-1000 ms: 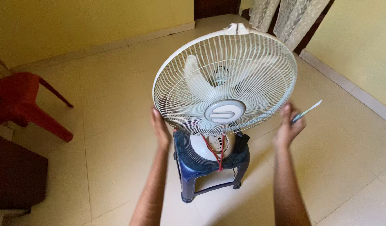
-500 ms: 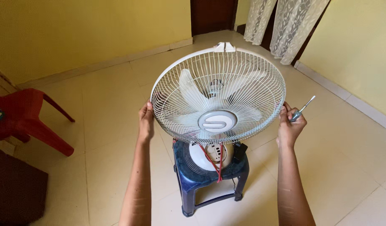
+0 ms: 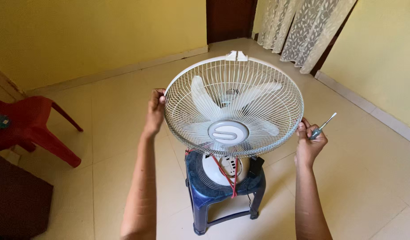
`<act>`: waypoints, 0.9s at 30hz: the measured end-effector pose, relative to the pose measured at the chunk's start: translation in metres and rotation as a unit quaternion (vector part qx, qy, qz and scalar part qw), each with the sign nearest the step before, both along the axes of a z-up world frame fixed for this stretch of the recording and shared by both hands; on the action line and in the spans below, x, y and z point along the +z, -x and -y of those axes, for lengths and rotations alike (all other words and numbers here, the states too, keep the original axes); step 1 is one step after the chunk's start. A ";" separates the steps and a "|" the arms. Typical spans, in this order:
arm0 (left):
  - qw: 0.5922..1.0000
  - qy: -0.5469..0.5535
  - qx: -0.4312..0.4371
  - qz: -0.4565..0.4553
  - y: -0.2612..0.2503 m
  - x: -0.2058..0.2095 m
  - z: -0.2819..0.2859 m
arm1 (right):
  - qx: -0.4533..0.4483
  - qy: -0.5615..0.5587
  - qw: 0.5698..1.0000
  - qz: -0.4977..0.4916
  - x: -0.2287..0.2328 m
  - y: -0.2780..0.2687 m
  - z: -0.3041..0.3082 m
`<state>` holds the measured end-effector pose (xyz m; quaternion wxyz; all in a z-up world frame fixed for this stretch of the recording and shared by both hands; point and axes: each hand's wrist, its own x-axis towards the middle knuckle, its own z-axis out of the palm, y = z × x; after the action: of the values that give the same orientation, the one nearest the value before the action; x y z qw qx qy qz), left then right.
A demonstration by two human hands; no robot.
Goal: The person assembles a white table fan by attaching the front grille to the fan head and securing it with a screwdriver. They then plug the fan into a wall socket and turn it on to verify operation.
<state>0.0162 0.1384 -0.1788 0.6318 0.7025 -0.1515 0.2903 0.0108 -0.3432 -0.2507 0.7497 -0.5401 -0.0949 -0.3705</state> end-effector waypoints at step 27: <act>0.977 -0.190 -0.067 -0.069 0.000 0.120 0.044 | -0.088 0.240 0.956 0.143 0.114 0.011 0.004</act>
<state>0.0158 0.0941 -0.0588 0.5139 0.8163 -0.2064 0.1643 -0.0004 -0.3469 -0.1370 0.5407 -0.6520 -0.2395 -0.4746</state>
